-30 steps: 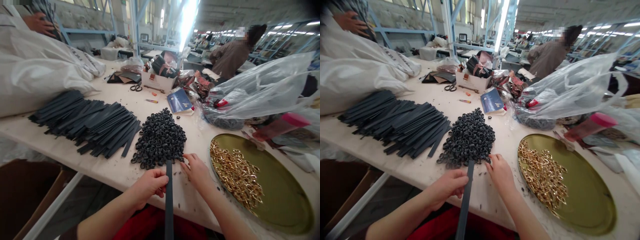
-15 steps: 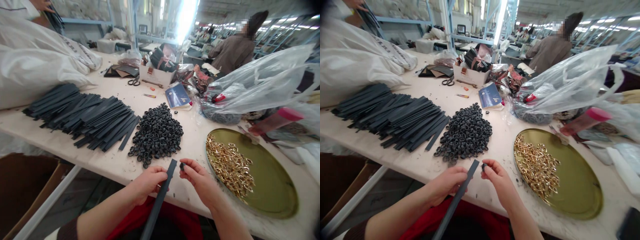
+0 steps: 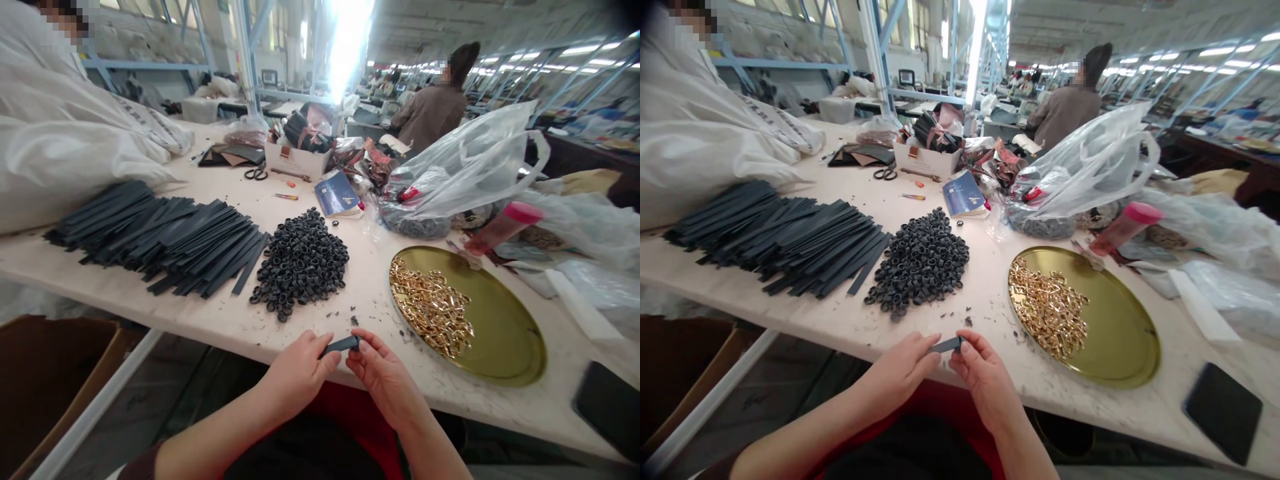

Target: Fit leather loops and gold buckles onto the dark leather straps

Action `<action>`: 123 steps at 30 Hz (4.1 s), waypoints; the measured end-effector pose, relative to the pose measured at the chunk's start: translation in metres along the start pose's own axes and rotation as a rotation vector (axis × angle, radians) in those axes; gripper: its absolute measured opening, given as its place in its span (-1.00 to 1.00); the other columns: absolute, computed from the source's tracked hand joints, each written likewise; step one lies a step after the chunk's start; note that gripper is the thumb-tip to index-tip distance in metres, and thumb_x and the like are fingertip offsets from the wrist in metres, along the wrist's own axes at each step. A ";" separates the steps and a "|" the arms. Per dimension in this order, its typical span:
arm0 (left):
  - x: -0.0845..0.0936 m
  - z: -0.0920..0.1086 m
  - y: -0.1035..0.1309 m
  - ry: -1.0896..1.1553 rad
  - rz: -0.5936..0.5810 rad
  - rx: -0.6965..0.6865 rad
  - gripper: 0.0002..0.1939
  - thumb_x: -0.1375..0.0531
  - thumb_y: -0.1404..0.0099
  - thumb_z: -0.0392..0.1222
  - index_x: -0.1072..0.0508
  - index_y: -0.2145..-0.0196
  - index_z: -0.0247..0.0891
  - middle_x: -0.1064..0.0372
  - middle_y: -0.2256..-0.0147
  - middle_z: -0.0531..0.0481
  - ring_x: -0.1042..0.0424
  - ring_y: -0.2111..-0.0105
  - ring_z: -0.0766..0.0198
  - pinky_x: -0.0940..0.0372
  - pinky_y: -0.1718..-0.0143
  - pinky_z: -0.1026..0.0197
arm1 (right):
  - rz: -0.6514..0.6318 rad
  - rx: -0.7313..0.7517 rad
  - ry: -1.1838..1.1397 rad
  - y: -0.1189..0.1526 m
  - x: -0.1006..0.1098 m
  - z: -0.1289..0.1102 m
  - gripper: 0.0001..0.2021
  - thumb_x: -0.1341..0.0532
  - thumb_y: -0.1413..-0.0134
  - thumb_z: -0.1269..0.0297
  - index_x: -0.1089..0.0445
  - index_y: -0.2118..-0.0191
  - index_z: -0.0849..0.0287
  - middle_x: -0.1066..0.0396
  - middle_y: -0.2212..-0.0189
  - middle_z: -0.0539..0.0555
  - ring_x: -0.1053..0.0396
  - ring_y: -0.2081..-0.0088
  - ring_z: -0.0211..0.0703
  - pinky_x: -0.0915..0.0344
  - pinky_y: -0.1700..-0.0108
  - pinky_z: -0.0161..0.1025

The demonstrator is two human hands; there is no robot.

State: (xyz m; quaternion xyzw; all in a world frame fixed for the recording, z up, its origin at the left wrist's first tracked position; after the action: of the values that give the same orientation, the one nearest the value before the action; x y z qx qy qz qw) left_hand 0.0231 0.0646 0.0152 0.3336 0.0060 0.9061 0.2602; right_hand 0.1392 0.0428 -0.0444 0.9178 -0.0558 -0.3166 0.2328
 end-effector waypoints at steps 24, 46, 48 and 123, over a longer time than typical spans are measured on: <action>-0.048 -0.021 0.012 0.446 -0.330 0.272 -0.70 0.08 -0.22 -0.08 -0.36 0.40 -0.27 -0.20 0.64 0.12 -0.15 0.68 0.41 -0.06 0.60 0.35 | -0.122 0.101 0.702 0.000 0.000 -0.006 -0.79 -0.22 0.07 0.21 -0.39 0.28 0.18 -0.41 0.46 -0.01 -0.34 0.39 -0.22 -0.24 0.25 -0.21; -0.033 -0.029 -0.045 0.510 -0.132 0.240 -0.65 0.01 -0.15 0.10 -0.34 0.38 -0.25 -0.02 0.67 0.17 -0.05 0.64 0.38 0.01 0.64 0.37 | 0.461 0.566 1.559 -0.052 0.039 -0.159 -0.82 -0.07 -0.05 0.21 -0.35 0.36 0.17 -0.35 0.37 0.10 -0.27 0.33 -0.13 -0.12 0.27 -0.23; -0.039 -0.024 -0.047 0.559 -0.148 0.229 -0.66 0.01 -0.15 0.10 -0.30 0.41 -0.25 0.07 0.68 0.20 0.02 0.66 0.41 0.08 0.66 0.37 | 0.461 0.527 1.602 -0.074 0.049 -0.172 -0.85 -0.12 0.03 0.26 -0.34 0.51 0.17 -0.34 0.48 0.07 -0.26 0.40 -0.15 -0.09 0.33 -0.25; -0.020 -0.044 -0.037 0.615 -0.040 0.188 -0.71 -0.08 -0.14 -0.08 -0.22 0.20 -0.26 -0.26 0.61 0.19 -0.19 0.70 0.42 -0.09 0.66 0.39 | -0.092 0.429 1.015 -0.057 -0.039 -0.056 -0.64 0.09 -0.15 0.08 -0.30 0.46 0.17 -0.24 0.57 0.01 -0.20 0.47 -0.20 -0.11 0.40 -0.26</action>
State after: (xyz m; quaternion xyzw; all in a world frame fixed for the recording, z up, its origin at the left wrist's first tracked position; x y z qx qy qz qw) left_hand 0.0265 0.0940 -0.0376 0.0667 0.1744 0.9546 0.2321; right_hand 0.1403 0.1251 -0.0103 0.9836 0.0402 0.1742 0.0241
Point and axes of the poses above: each hand's wrist, its own y-axis away from the middle knuckle, its own x-axis out of the back of the hand, z = x × y, the point moved 10 cm from there along -y, towards the middle knuckle
